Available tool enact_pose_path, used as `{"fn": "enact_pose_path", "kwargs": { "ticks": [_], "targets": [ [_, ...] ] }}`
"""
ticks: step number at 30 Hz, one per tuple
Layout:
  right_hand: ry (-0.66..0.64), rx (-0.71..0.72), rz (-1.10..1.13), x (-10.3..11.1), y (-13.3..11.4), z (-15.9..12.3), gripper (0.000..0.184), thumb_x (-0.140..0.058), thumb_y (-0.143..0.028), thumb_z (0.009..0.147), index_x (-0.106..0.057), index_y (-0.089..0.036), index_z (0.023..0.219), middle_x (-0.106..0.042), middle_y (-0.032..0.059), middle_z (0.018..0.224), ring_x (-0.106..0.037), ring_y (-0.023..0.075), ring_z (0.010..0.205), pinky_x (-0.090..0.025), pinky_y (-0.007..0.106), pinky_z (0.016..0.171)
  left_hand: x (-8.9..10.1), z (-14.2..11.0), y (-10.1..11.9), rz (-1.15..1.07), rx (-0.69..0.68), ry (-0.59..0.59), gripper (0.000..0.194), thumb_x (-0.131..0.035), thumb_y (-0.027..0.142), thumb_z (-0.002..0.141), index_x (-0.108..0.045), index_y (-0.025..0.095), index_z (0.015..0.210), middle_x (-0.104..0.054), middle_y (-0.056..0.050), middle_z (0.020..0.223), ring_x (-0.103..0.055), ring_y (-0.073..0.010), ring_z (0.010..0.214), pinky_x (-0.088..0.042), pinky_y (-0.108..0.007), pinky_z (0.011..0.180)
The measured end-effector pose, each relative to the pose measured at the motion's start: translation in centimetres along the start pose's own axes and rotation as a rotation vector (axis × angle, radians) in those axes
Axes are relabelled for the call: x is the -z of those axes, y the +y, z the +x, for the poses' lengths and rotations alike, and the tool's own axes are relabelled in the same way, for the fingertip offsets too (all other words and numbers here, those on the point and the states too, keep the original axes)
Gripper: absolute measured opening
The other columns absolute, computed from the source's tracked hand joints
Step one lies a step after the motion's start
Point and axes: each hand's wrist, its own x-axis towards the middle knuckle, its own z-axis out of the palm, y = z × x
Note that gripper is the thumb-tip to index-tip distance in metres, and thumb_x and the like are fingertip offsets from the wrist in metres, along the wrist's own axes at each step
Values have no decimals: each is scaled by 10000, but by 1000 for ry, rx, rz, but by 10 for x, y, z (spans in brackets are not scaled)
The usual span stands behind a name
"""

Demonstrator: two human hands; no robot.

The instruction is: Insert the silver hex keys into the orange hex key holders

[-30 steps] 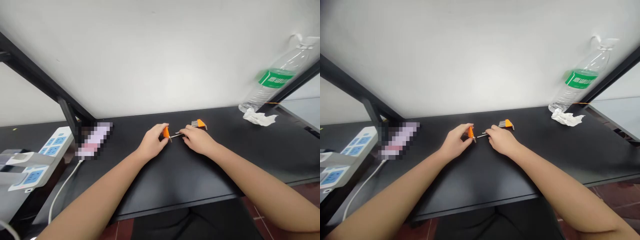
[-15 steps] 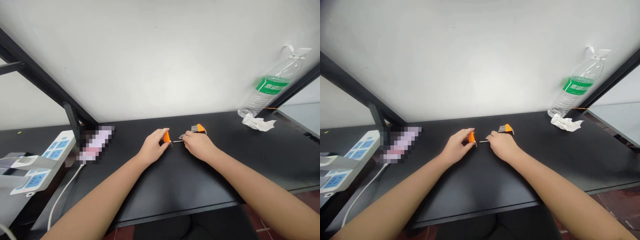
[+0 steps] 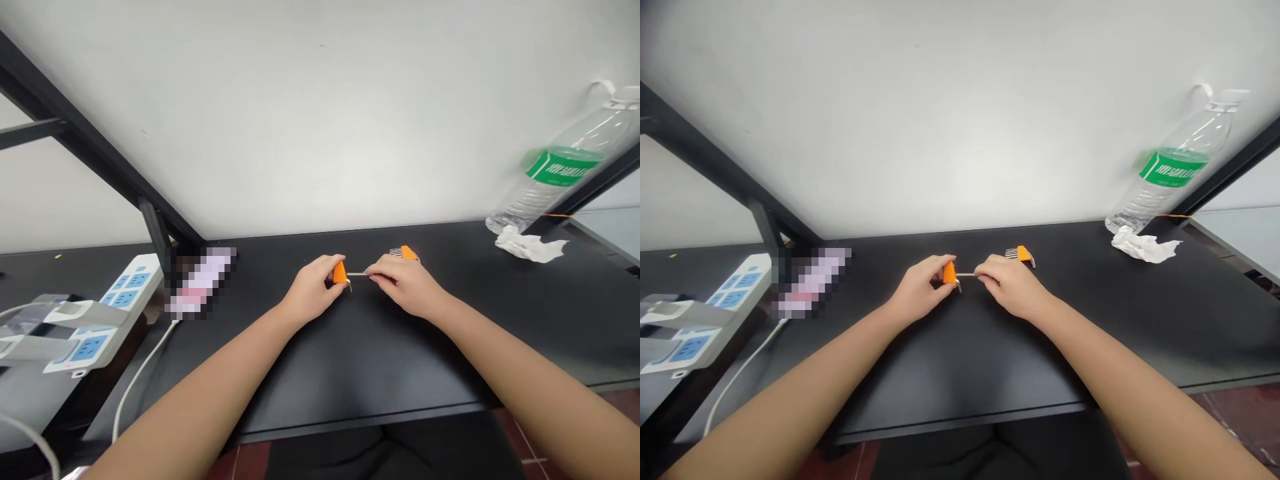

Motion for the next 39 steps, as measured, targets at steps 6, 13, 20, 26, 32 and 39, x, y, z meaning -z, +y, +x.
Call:
{"fn": "enact_pose_path", "kwargs": {
  "ticks": [6,13,20,26,32,39],
  "targets": [
    [13,68,-26,-3,1,-1,255,-474,-168,1013,-726,-186,1053,-692,76,950,-652,179,861,-509,323,789,0,0,1,-17,-5,-11,434,-680,245,857,-602,249,1284,-654,-12,976,-630,-148,816,-566,-300,789],
    [-11,87,67,-6,-7,-3,250,-476,-155,991,-702,-194,1092,-645,95,1054,-632,184,894,-529,351,830,3,1,6,118,-66,-17,419,-701,302,857,-615,238,1262,-702,-43,1045,-643,-213,949,-542,-388,877],
    [-121,-34,242,-9,-14,0,320,-483,-25,826,-582,-200,1075,-587,45,1031,-570,128,755,-492,266,699,3,0,10,164,-159,-64,406,-710,298,850,-615,250,1243,-720,-45,1057,-638,-246,1037,-480,-434,969],
    [-199,-232,-193,13,21,-3,109,-562,-119,876,-640,-193,895,-615,61,996,-587,184,854,-448,297,728,2,-1,6,128,-67,-76,445,-659,300,892,-570,258,1325,-685,-28,1000,-657,-191,889,-553,-362,869],
    [-335,-337,-330,13,13,-4,135,-591,-105,821,-564,-188,717,-647,70,891,-542,169,679,-359,288,572,1,-1,5,70,-49,-96,454,-650,302,896,-575,250,1340,-677,-26,1003,-661,-174,883,-578,-339,857],
    [-211,-77,-4,11,1,-3,114,-570,-93,851,-572,-196,803,-600,3,780,-535,140,703,-391,256,660,0,-1,3,67,-95,-92,475,-676,317,888,-591,255,1351,-703,-26,996,-680,-175,875,-581,-339,855]
  ]
}}
